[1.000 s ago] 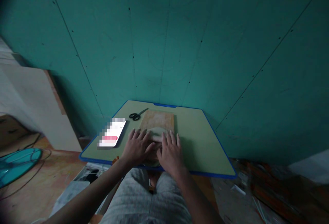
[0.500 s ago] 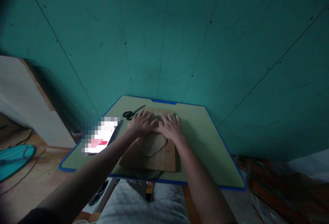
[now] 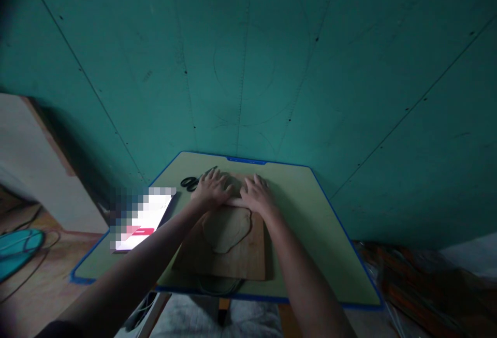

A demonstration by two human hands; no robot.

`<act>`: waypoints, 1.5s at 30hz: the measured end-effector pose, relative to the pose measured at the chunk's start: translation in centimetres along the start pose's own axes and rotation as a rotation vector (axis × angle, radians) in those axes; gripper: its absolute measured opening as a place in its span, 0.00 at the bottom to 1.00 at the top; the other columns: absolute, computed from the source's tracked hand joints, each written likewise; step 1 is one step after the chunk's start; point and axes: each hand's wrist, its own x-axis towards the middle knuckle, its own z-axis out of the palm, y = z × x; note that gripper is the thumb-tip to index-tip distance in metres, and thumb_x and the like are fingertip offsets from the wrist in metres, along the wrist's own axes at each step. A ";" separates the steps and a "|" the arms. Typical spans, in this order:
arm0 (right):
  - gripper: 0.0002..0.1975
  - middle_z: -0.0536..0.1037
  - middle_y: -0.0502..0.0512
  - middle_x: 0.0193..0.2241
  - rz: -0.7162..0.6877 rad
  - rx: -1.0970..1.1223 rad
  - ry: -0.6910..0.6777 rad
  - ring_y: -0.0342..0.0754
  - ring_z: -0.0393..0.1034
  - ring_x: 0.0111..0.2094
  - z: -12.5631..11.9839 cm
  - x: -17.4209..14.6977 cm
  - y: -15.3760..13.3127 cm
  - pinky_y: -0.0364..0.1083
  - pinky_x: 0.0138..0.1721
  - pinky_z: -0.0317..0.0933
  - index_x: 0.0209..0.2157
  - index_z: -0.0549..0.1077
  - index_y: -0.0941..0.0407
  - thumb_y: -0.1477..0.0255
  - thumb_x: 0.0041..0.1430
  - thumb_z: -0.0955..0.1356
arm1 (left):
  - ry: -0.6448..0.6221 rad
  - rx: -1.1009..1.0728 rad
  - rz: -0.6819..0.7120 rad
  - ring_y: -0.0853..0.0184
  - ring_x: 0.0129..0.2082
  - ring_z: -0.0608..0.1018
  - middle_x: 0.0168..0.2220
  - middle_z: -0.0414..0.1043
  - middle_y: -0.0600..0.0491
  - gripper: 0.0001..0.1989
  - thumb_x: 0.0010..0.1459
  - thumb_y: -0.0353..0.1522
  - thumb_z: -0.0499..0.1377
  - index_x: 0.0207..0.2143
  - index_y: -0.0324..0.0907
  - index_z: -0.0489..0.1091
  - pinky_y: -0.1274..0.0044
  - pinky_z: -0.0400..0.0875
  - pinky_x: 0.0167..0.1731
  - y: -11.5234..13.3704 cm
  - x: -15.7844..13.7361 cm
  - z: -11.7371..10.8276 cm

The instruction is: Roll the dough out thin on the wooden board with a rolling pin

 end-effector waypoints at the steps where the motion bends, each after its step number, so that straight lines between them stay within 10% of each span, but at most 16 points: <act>1: 0.23 0.60 0.62 0.64 0.018 -0.009 0.008 0.55 0.51 0.65 -0.2 -0.6 -0.3 0.57 0.63 0.43 0.61 0.64 0.54 0.63 0.68 0.57 | 0.008 0.003 -0.012 0.49 0.64 0.60 0.62 0.61 0.39 0.25 0.65 0.44 0.47 0.56 0.40 0.67 0.58 0.56 0.59 0.1 -0.5 -0.1; 22: 0.28 0.62 0.60 0.64 -0.189 0.042 0.192 0.50 0.49 0.66 0.9 -12.8 -3.2 0.55 0.68 0.39 0.63 0.62 0.62 0.72 0.63 0.57 | 0.215 0.008 0.162 0.51 0.57 0.70 0.57 0.69 0.38 0.22 0.62 0.33 0.52 0.57 0.35 0.66 0.59 0.61 0.58 1.8 -15.1 -1.5; 33: 0.30 0.46 0.62 0.69 -0.141 0.149 -0.022 0.53 0.33 0.70 0.0 -8.9 -5.6 0.56 0.67 0.36 0.67 0.54 0.64 0.67 0.66 0.56 | 0.291 -0.081 0.256 0.51 0.65 0.61 0.66 0.55 0.38 0.33 0.56 0.30 0.54 0.64 0.33 0.56 0.63 0.67 0.57 5.0 -21.3 0.0; 45: 0.28 0.62 0.54 0.64 -0.354 0.097 -0.065 0.55 0.41 0.68 -0.9 -5.0 -10.3 0.59 0.67 0.28 0.64 0.62 0.54 0.67 0.63 0.59 | 0.344 -0.223 0.278 0.58 0.67 0.58 0.66 0.56 0.46 0.25 0.60 0.21 0.48 0.59 0.40 0.65 0.61 0.67 0.60 1.6 -22.1 -0.3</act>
